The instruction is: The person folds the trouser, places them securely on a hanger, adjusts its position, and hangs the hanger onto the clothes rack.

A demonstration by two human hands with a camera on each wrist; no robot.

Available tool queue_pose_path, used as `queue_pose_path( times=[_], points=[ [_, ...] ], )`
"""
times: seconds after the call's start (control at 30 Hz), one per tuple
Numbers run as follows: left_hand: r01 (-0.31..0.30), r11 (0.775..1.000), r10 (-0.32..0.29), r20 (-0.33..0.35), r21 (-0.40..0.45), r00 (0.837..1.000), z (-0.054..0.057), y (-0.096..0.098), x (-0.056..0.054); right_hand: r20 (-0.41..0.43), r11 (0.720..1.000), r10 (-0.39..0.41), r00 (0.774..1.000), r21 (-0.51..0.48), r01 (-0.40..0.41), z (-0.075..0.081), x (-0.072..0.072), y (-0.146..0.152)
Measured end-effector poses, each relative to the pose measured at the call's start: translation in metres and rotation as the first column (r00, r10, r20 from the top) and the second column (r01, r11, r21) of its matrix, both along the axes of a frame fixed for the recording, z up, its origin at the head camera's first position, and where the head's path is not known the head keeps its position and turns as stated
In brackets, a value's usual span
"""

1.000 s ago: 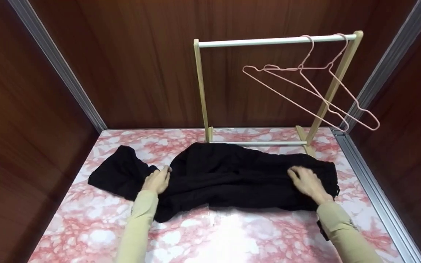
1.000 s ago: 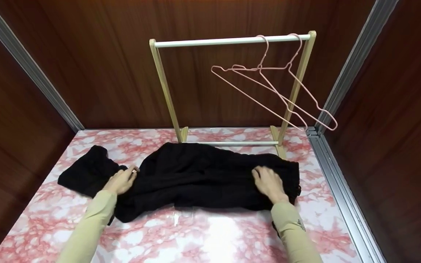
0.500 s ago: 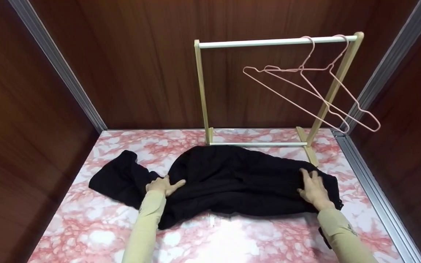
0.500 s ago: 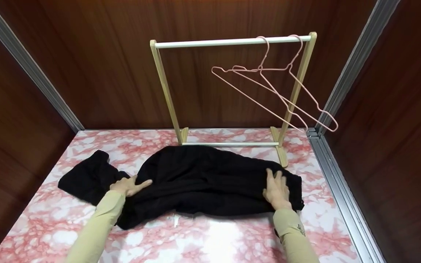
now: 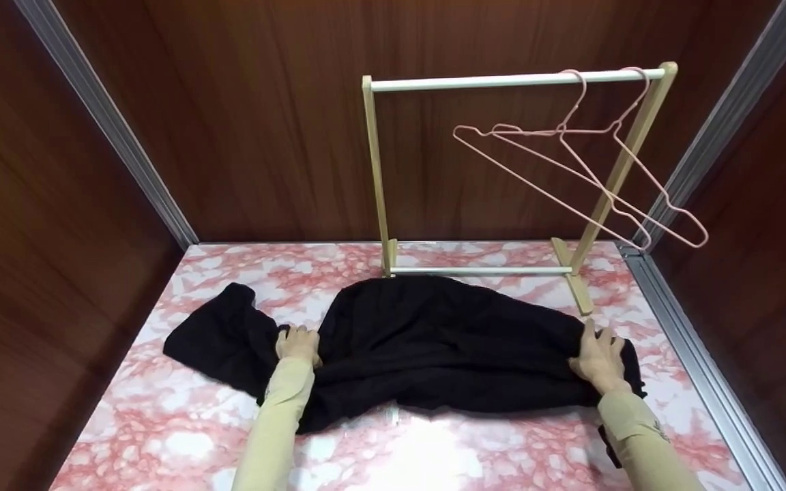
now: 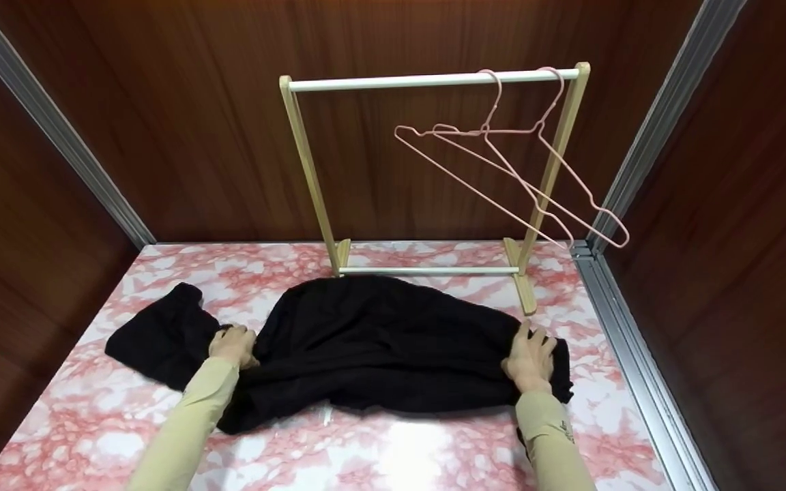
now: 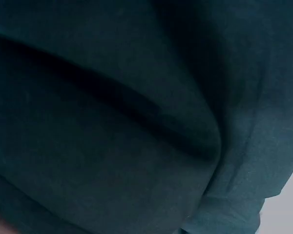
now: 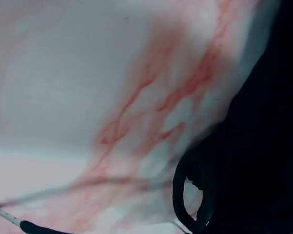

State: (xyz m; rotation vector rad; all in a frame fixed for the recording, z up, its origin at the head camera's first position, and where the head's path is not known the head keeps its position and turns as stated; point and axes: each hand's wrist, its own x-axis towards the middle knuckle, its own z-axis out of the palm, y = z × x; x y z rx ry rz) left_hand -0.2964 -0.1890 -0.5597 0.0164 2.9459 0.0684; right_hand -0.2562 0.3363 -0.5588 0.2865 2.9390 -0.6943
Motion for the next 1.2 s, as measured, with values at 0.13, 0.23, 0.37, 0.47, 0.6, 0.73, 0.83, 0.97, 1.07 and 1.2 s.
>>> queue_pose_path(
  times=[0.13,0.23,0.37,0.47,0.6,0.73,0.83,0.97,1.07,1.2],
  points=[
    [-0.085,0.992,0.084,0.008,0.098,0.996,0.006,-0.007,0.000,-0.057,1.000,-0.017,0.998,0.023,0.018,-0.002,0.003,0.004],
    [-0.170,0.970,0.181,-0.050,0.175,0.982,0.013,-0.018,0.000,-0.114,0.999,-0.035,0.993,0.024,0.038,-0.003,0.004,0.008],
    [-0.249,0.927,0.315,-0.224,0.279,0.922,0.031,-0.037,0.001,-0.206,0.996,-0.089,0.975,0.004,0.092,-0.002,0.006,0.016],
    [-0.262,0.909,0.382,-0.396,0.323,0.835,0.049,-0.051,0.000,-0.296,0.991,-0.133,0.946,-0.015,0.134,-0.001,0.008,0.021],
    [-0.228,0.901,0.409,-0.546,0.369,0.731,0.077,-0.066,0.000,-0.412,0.988,-0.149,0.899,-0.024,0.152,0.000,0.008,0.025],
    [-0.182,0.894,0.417,-0.611,0.409,0.673,0.104,-0.080,-0.002,-0.468,0.990,-0.127,0.874,-0.009,0.139,0.002,0.008,0.026],
    [-0.147,0.913,0.382,-0.670,0.380,0.637,0.121,-0.090,-0.003,-0.466,0.991,-0.123,0.876,-0.007,0.135,0.003,0.007,0.028],
    [-0.132,0.961,0.269,-0.717,0.242,0.643,0.139,-0.104,-0.003,-0.446,0.988,-0.144,0.883,-0.022,0.151,0.004,0.007,0.031],
    [-0.189,0.971,0.240,-0.680,0.150,0.693,0.149,-0.114,0.002,-0.430,0.986,-0.161,0.889,-0.037,0.161,0.003,0.009,0.034],
    [-0.292,0.946,0.314,-0.620,0.141,0.719,0.159,-0.123,0.010,-0.399,0.984,-0.178,0.899,-0.052,0.171,0.001,0.011,0.037]
  ],
)
